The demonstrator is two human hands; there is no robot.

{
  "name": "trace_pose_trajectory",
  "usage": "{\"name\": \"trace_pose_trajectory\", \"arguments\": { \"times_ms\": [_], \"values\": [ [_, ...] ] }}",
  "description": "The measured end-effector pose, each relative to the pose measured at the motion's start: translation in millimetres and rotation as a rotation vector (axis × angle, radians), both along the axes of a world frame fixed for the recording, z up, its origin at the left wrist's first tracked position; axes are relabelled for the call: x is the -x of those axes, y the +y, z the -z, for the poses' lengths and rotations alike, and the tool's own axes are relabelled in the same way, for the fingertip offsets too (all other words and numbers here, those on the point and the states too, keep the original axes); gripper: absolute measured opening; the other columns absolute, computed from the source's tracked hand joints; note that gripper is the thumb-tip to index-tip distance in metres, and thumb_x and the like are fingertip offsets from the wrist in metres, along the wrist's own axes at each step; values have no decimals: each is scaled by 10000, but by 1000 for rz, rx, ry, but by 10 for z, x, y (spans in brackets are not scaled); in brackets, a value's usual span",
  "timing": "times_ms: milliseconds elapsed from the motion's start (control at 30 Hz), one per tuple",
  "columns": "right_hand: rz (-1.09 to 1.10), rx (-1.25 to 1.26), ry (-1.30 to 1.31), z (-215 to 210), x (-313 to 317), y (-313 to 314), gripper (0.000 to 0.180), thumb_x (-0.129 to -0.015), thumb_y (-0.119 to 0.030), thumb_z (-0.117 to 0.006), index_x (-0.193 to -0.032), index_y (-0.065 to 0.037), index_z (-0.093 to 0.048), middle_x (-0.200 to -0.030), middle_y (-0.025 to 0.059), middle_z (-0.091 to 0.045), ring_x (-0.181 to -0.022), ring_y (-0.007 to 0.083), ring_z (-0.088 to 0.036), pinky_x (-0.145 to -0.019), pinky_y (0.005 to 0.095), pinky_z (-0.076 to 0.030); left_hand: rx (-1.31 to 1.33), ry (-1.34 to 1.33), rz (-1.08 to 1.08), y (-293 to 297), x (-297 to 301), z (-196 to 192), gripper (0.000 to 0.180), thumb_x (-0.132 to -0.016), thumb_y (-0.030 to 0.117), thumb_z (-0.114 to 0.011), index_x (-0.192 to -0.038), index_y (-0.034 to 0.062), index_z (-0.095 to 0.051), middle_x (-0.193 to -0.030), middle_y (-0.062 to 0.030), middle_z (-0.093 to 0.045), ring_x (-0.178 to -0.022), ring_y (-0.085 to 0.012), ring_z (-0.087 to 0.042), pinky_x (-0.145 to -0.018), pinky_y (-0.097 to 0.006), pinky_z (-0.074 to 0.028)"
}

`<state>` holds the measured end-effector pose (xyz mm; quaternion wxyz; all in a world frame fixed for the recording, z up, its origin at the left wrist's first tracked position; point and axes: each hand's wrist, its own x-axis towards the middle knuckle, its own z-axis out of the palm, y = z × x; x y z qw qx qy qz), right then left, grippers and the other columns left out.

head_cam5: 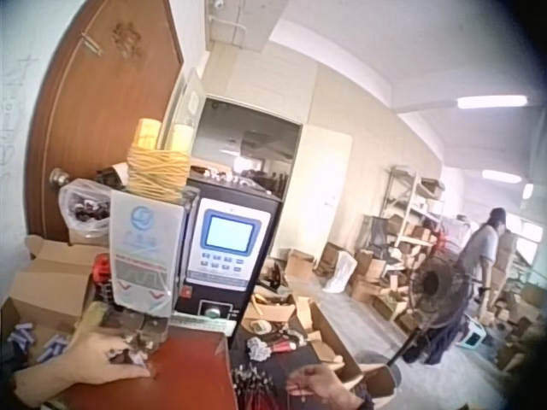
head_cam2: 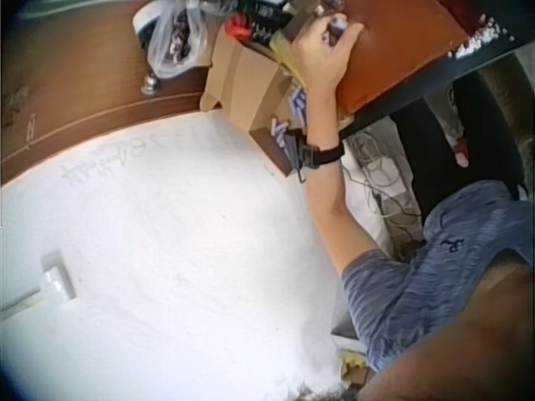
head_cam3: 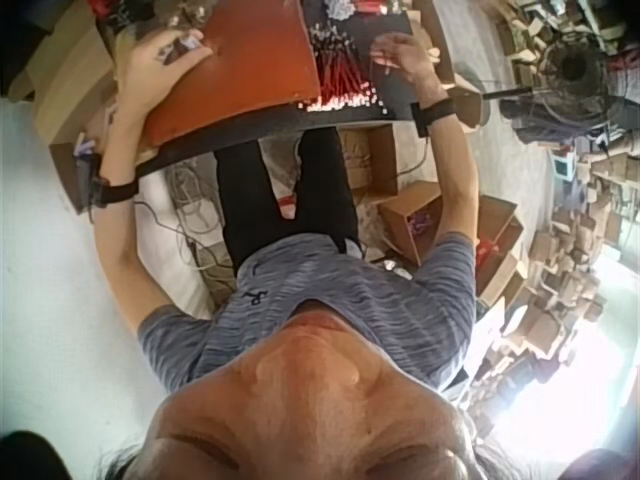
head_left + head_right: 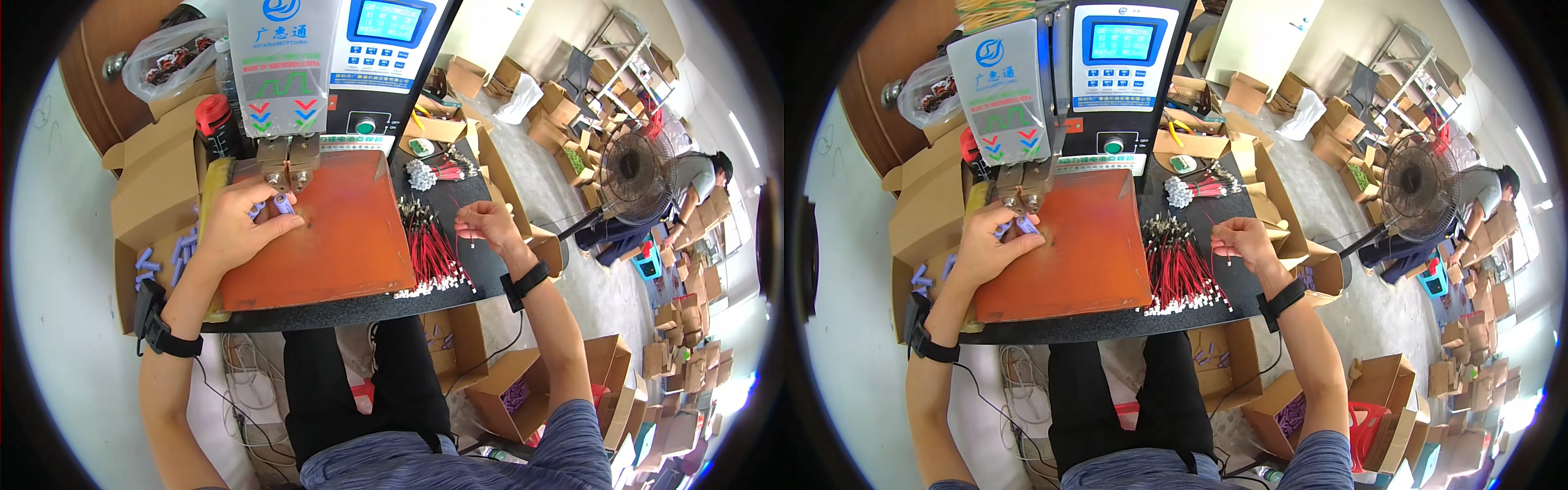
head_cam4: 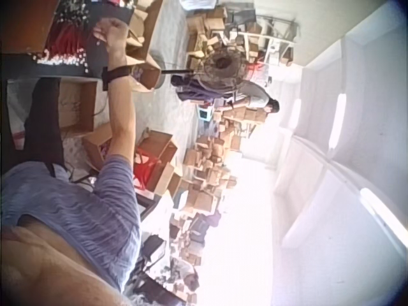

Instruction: Using a spot welding machine to connect wires to cylindrical battery cells and sorting components in a warehouse setting.

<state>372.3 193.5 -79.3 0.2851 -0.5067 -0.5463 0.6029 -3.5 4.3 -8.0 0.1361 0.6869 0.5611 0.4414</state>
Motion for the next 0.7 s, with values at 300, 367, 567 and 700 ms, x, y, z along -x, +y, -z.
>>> {"name": "trace_pose_trajectory", "arguments": {
  "times_ms": [300,367,567,700],
  "values": [
    [-2,-809,-587,-99,-36,7,97,-807,12,-534,-867,14,-610,-757,126,-663,-661,177,-660,-599,311,-526,2,-33,37,-16,-8,-7,243,-713,104,-781,-915,10,-687,-736,-23,-605,-612,-78,-512,-561,-239,-410],
    [10,-894,-568,-335,147,-126,149,-838,-27,-522,-904,-4,-655,-670,106,-655,-616,179,-654,-573,312,-495,-2,-21,79,-18,-13,4,245,-729,101,-773,-939,12,-685,-716,-14,-592,-595,-73,-497,-548,-231,-403],
    [-153,-795,-221,-808,966,-761,161,-840,-144,-668,-955,-37,-703,-672,50,-661,-569,46,-568,-540,233,-457,-9,-23,73,-10,-3,25,202,-751,172,-756,-823,18,-647,-651,-62,-587,-565,-154,-540,-533,-281,-420],
    [-266,-877,-186,-847,1465,-924,122,-846,-119,-635,-932,-60,-697,-713,89,-679,-621,164,-666,-575,280,-494,5,10,84,-10,13,29,210,-759,194,-745,-787,23,-627,-647,-68,-579,-561,-186,-536,-532,-303,-416]
  ]
}}
